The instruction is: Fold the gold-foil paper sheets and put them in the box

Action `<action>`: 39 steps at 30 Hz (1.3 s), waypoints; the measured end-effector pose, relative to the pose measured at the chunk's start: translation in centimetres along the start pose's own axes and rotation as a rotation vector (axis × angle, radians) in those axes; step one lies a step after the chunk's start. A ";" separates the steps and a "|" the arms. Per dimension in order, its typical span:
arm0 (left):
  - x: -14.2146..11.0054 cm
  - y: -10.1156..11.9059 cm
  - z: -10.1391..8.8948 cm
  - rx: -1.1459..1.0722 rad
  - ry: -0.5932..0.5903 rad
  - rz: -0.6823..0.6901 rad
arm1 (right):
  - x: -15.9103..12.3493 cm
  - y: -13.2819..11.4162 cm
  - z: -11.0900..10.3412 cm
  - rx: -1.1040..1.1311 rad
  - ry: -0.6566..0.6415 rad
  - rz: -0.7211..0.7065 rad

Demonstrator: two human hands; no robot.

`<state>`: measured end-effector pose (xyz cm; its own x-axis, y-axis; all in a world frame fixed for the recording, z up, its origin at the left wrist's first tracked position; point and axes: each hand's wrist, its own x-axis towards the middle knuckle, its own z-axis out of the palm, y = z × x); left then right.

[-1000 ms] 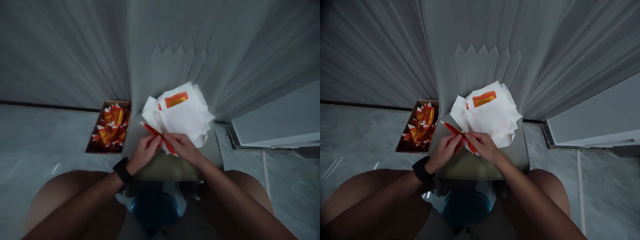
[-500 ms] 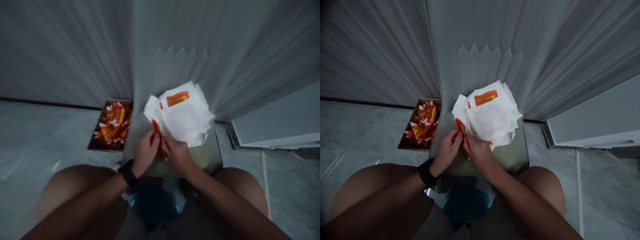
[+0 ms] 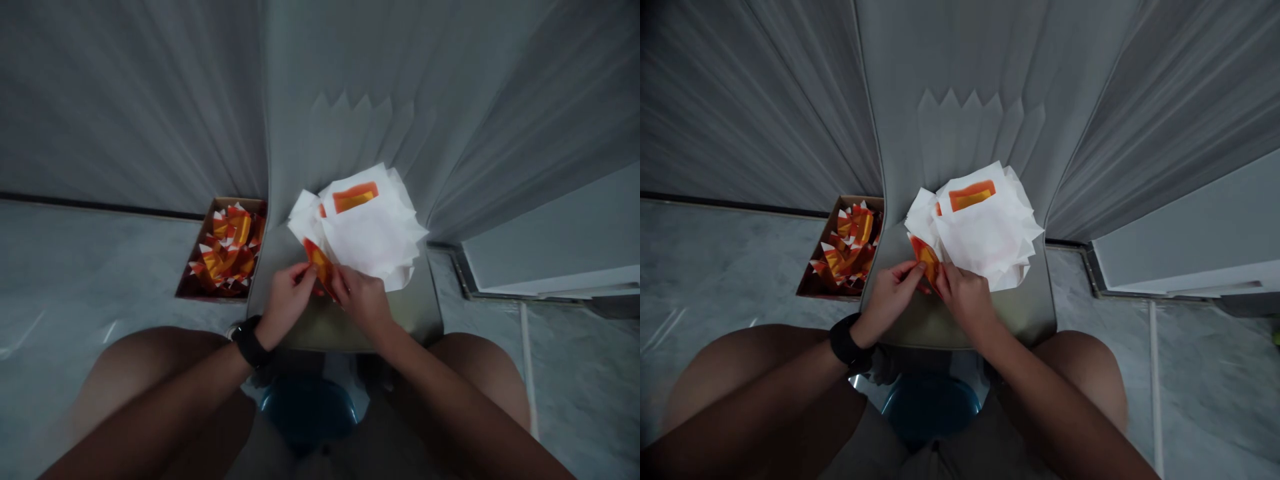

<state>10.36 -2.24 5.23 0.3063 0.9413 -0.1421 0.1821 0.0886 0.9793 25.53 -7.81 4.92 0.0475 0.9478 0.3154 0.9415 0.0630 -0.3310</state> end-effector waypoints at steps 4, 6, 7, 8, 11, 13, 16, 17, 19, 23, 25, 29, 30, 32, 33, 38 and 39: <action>-0.1 0.0 -0.1 0.117 0.021 0.085 | -0.2 -0.3 0.4 0.012 0.017 -0.091; -0.2 -0.2 0.0 0.200 0.026 0.130 | -0.4 -0.5 0.9 -0.010 0.051 -0.100; -0.3 -0.2 0.0 0.235 0.016 0.142 | -0.5 -0.6 1.1 -0.017 0.062 -0.100; -0.3 -0.2 0.0 0.265 0.000 0.147 | -0.6 -0.6 1.3 -0.018 0.070 -0.096; -0.6 0.3 0.0 0.353 -0.036 0.137 | -0.7 -0.7 1.3 0.016 0.073 -0.064; -0.8 1.0 -0.2 0.433 -0.053 0.131 | -0.7 -0.7 0.8 0.060 0.056 -0.033; -0.9 2.2 -0.9 0.566 -0.095 0.135 | -0.3 -0.5 -0.3 0.130 0.004 0.030; -0.9 2.5 -1.3 0.613 -0.117 0.157 | -0.2 -0.4 -0.7 0.146 -0.012 0.043; -0.6 2.8 -2.1 0.676 -0.158 0.219 | 0.2 0.0 -1.4 0.168 -0.047 0.042; 0.6 2.6 -3.7 0.585 -0.325 0.242 | 0.9 0.8 -2.4 0.256 -0.159 0.023; 1.2 2.5 -4.4 0.505 -0.432 0.212 | 1.2 1.0 -2.9 0.349 -0.217 0.052; 1.8 2.8 -5.2 0.374 -0.556 0.160 | 1.2 1.2 -3.6 0.577 -0.256 0.138; 1.8 3.0 -5.1 0.349 -0.566 0.152 | 1.2 1.2 -3.6 0.622 -0.255 0.163; 1.7 3.1 -4.9 0.314 -0.573 0.142 | 1.0 1.2 -3.6 0.679 -0.251 0.202; 1.6 3.1 -4.8 0.302 -0.570 0.138 | 0.9 1.3 -3.6 0.687 -0.252 0.213; 1.6 2.8 -4.1 0.291 -0.538 0.160 | 0.8 1.5 -3.9 0.650 -0.257 0.205; 1.7 2.7 -4.1 0.298 -0.541 0.172 | 0.9 1.6 -4.0 0.653 -0.259 0.198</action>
<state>7.58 0.97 8.26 0.7680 0.6299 -0.1156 0.3165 -0.2164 0.9236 28.39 -8.15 8.25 0.0396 0.9992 0.0007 0.5284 -0.0203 -0.8487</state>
